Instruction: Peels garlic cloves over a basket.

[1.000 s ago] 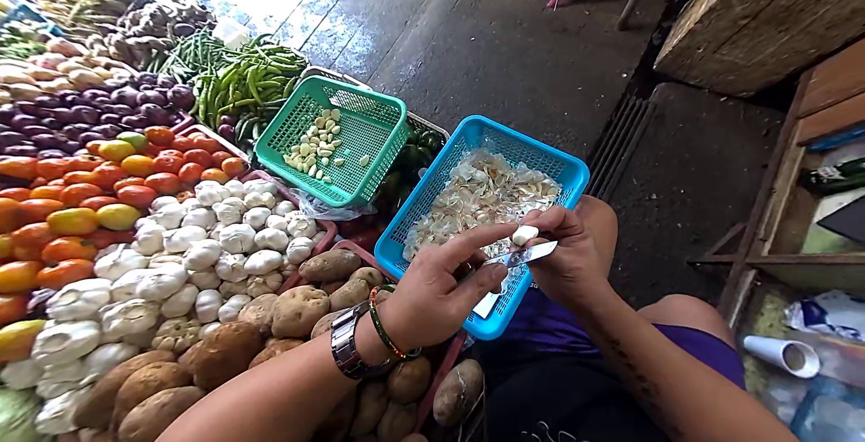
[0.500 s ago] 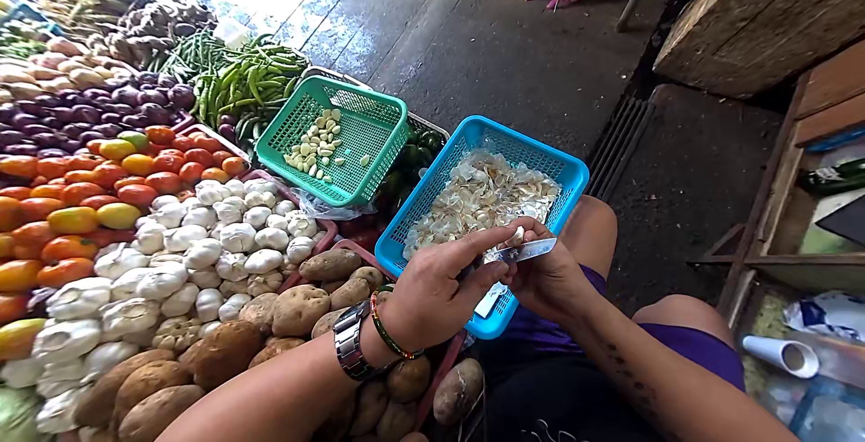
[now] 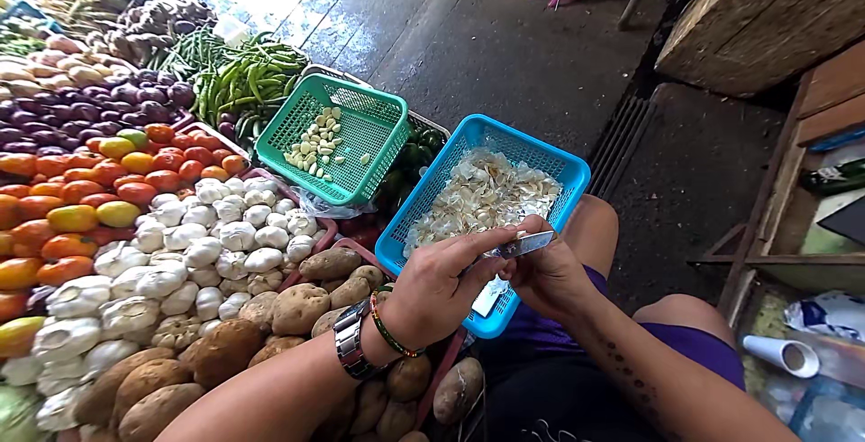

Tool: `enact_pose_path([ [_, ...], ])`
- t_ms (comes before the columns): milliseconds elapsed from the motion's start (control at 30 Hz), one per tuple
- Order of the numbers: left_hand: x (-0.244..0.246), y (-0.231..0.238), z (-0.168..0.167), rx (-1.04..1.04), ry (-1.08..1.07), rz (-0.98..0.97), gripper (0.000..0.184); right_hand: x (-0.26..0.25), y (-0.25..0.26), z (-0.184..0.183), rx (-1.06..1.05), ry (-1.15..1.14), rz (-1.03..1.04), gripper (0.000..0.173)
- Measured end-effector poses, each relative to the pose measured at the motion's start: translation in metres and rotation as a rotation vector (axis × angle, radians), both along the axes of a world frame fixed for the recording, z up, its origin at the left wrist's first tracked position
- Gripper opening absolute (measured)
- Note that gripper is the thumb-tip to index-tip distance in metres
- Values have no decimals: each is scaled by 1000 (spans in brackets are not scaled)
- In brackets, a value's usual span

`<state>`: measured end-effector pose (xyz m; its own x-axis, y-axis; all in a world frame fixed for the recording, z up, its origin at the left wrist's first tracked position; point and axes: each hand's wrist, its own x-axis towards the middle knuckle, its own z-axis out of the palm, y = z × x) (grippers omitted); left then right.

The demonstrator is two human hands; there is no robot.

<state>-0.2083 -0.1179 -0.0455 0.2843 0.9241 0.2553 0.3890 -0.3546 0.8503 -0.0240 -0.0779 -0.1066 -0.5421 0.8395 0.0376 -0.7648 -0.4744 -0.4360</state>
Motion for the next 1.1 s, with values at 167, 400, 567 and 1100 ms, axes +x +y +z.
enact_pose_path([
  [167, 0, -1, 2, 1, -19, -4, 27, 1, -1, -1, 40, -4, 11, 10],
  [400, -4, 7, 14, -532, -376, -49, 24, 14, 21, -3, 206, -128, 170, 11],
  [567, -3, 11, 18, -763, -580, 107, 26, 17, 28, 0, 279, -251, 208, 38],
  [1100, -6, 8, -2, -330, -223, 172, 31, 15, 19, 7, -158, -91, 138, 22],
])
